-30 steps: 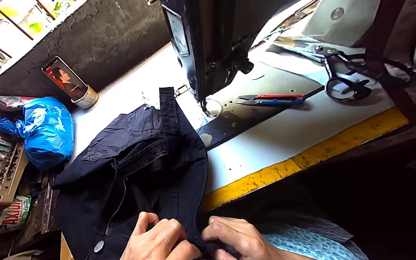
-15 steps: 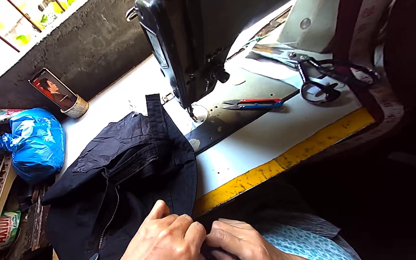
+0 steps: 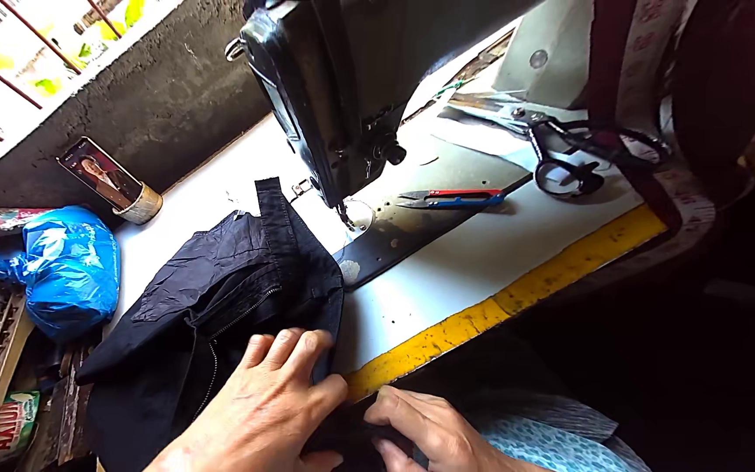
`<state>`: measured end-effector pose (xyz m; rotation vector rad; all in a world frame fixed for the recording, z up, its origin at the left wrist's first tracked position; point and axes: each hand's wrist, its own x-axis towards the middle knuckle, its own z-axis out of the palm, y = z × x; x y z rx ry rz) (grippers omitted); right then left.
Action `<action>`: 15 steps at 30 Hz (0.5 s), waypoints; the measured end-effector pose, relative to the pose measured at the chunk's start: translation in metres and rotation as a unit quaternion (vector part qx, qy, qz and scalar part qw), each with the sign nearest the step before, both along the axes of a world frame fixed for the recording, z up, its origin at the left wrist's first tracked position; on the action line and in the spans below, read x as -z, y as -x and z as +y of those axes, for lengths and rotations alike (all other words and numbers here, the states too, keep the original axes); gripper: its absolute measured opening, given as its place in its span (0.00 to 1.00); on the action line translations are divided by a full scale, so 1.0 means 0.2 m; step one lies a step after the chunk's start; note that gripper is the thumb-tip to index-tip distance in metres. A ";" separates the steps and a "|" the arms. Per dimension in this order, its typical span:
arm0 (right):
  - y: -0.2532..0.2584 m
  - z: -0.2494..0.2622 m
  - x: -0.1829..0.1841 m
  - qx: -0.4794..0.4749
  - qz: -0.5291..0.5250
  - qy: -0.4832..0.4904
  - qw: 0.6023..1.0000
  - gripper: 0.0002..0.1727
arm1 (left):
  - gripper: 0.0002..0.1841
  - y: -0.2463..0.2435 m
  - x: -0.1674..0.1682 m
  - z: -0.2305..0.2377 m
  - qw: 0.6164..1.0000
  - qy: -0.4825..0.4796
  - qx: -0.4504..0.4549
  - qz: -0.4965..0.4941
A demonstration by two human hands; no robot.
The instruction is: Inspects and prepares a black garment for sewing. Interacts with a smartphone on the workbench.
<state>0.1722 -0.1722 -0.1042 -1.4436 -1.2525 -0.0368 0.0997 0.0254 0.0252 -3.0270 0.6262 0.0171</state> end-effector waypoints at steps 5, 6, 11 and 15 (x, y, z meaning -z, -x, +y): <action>-0.13 0.16 -0.18 -0.002 -0.068 -0.066 0.996 0.09 | 0.13 0.02 -0.18 0.12 0.996 0.061 0.040 -0.044; -0.16 0.20 -0.24 -0.013 -0.070 -0.081 0.994 0.09 | 0.14 0.04 -0.24 0.12 0.996 0.065 0.028 -0.060; -0.18 0.29 -0.46 -0.044 -0.113 -0.126 0.985 0.12 | 0.15 0.28 -0.45 -0.10 0.977 0.096 -0.159 -0.103; -0.18 0.40 -0.28 -0.056 -0.070 -0.077 0.993 0.08 | 0.12 0.30 -0.08 -0.07 0.928 0.180 -0.291 -0.148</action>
